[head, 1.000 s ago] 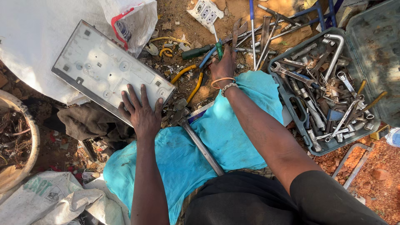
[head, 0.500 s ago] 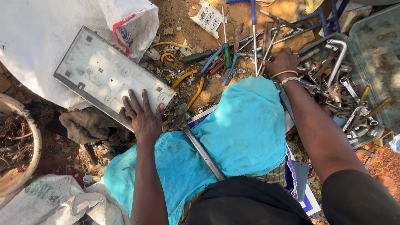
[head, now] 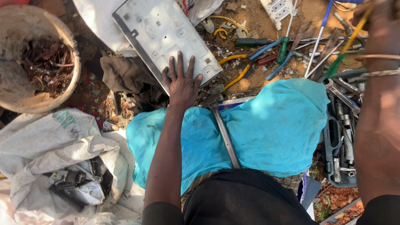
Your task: The person sits on the ground with a DVD player on their lap, uses a screwdriver to unscrew and pry open its casing and remove internal boards, then uses a hammer to break the chassis apart, placing removed parts and debris aside.
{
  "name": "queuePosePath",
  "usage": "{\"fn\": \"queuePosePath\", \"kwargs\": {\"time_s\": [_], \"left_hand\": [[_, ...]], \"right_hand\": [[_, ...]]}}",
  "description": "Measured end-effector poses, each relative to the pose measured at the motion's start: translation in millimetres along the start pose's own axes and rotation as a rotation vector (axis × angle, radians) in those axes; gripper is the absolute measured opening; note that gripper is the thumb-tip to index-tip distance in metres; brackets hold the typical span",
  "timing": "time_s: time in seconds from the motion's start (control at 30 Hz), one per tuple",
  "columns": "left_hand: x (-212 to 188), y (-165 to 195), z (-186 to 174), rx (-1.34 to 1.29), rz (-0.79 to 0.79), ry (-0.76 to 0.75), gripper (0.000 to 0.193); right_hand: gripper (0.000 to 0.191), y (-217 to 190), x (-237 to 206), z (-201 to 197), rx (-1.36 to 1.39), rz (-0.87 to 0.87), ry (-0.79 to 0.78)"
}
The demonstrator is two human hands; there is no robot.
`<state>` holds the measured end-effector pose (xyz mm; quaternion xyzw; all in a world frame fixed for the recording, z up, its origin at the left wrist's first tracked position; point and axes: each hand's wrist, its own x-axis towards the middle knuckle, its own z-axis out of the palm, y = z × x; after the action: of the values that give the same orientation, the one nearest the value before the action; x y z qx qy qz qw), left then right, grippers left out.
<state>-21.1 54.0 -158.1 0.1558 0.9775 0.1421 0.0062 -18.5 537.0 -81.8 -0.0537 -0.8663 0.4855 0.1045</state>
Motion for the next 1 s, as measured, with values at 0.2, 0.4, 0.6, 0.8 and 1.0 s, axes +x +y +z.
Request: {"fn": "queuePosePath", "kwargs": {"time_s": [0.2,0.4,0.6,0.8,1.0], "left_hand": [[21.3,-12.8,-5.5,0.013,-0.137,-0.033,0.060],[26.5,-8.7,2.9,0.084,-0.135,-0.036,0.063],[29.6,-14.1,-8.6,0.037,-0.114,-0.212,0.068],[35.0,-11.0,-16.5,0.013,-0.110,-0.239,0.070],[36.6,-9.3,-16.5,0.014,-0.130,-0.281,0.070]], "right_hand": [[0.037,-69.4,-9.5,72.5,-0.739,-0.191,-0.642],[0.021,-74.0,-21.9,108.0,-1.317,-0.062,-1.256],[0.048,-96.5,1.9,87.7,-1.086,-0.217,-1.231],[0.035,-153.5,9.1,92.3,-1.181,-0.207,-1.086],[0.035,-153.6,15.9,97.3,-1.226,-0.401,-1.076]]}}
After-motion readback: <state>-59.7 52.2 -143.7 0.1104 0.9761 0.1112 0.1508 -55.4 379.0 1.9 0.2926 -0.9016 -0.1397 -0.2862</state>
